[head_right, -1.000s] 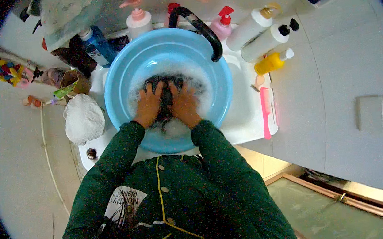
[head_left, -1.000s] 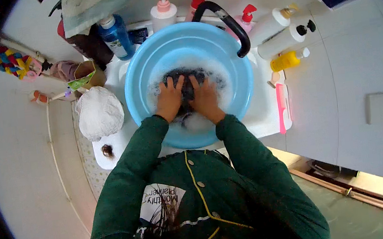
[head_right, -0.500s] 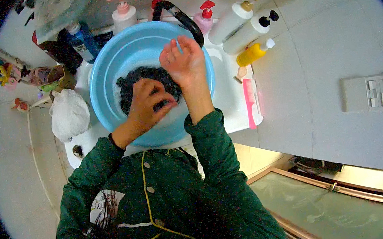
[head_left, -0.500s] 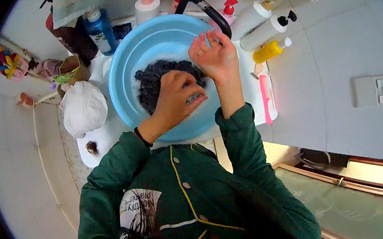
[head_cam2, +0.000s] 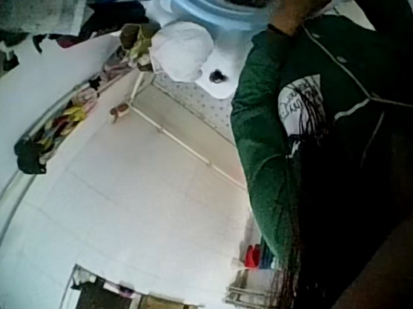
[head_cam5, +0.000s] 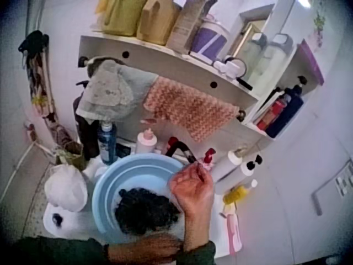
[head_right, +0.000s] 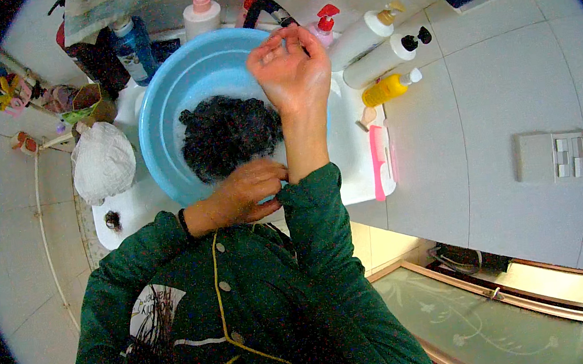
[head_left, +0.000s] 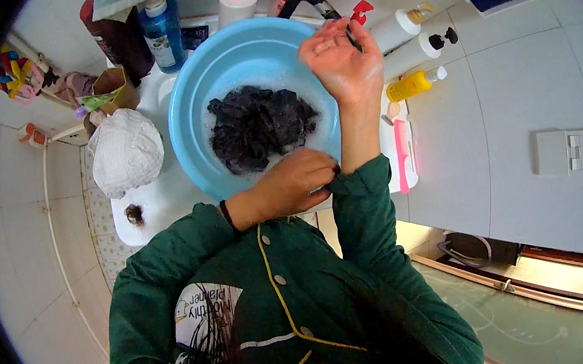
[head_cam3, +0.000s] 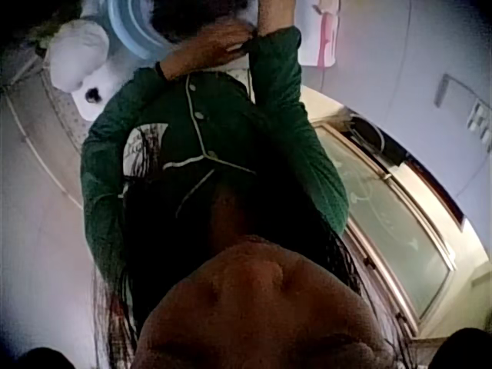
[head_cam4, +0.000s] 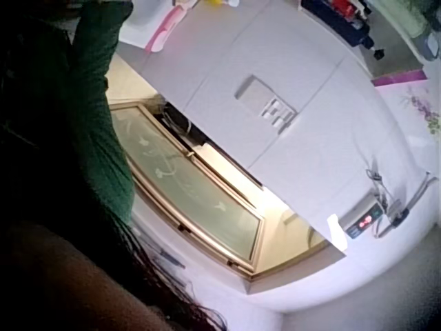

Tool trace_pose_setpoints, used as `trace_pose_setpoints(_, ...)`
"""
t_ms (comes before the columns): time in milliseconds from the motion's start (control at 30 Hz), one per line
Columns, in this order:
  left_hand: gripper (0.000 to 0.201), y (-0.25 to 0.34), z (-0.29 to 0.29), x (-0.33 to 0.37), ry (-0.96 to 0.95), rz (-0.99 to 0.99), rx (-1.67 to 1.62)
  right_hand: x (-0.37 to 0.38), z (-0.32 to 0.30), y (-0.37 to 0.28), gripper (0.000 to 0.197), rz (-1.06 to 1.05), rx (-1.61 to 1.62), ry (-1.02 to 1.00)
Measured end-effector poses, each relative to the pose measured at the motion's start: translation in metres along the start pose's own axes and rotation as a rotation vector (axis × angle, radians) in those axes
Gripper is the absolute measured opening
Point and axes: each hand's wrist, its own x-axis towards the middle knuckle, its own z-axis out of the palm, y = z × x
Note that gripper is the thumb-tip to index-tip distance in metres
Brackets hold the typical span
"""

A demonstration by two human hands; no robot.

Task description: Washing a white and black garment by hand in a basin.

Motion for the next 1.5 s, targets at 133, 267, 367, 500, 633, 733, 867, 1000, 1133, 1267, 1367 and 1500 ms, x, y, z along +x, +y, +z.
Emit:
trace_pose_setpoints(133, 0.016, 0.007, 0.011, -0.011, -0.079, -0.453, -0.262, 0.008, 0.009, 0.002, 0.01, -0.16, -0.126, -0.008)
trace_pose_setpoints(267, 0.012, 0.015, 0.015, 0.003, 0.062, -0.869, -0.761, 0.022, 0.014, 0.007, 0.007, -0.949, -0.78, 0.089)
trace_pose_setpoints(367, 0.016, 0.016, 0.001, 0.0, -0.372, -0.778, -0.407, 0.022, 0.018, 0.017, 0.005, -1.342, -1.223, 0.078)
trace_pose_setpoints(500, 0.021, 0.005, -0.037, 0.021, -0.486, -0.604, -0.583, 0.026, -0.009, 0.021, 0.011, -1.371, -1.861, -0.197)
trace_pose_setpoints(633, 0.019, -0.029, -0.076, 0.029, 0.145, -0.911, -1.085, 0.004, -0.053, 0.034, 0.018, -0.568, -2.136, -0.014)
trace_pose_setpoints(733, 0.037, -0.077, -0.079, 0.009, 0.294, -1.06, -0.746, 0.002, -0.11, 0.014, 0.044, -0.593, -2.52, -0.126)
trace_pose_setpoints(867, 0.068, -0.091, -0.036, -0.055, -0.349, -0.782, 0.903, -0.013, -0.153, 0.037, 0.076, -0.217, -2.654, 0.081)
trace_pose_setpoints(1000, 0.091, -0.1, -0.008, -0.079, -0.433, -0.967, 0.75, -0.028, -0.17, 0.057, 0.095, -0.043, -2.816, 0.066)
trace_pose_setpoints(1133, 0.084, -0.123, -0.001, -0.077, -0.438, -1.005, 0.877, -0.007, -0.173, 0.045, 0.085, -0.077, -2.673, 0.233)
trace_pose_setpoints(1267, 0.061, -0.138, -0.021, -0.046, 0.045, -1.284, -0.088, 0.014, -0.182, 0.011, 0.076, -0.096, -2.104, 0.306)
trace_pose_setpoints(1367, 0.046, -0.115, -0.043, -0.031, 0.363, -1.332, -0.912, -0.016, -0.169, 0.01, 0.08, -0.194, -1.819, 0.096)
trace_pose_setpoints(1500, 0.031, -0.097, -0.041, -0.029, 0.553, -1.224, -1.031, -0.052, -0.135, 0.019, 0.077, -0.114, -1.71, 0.017)
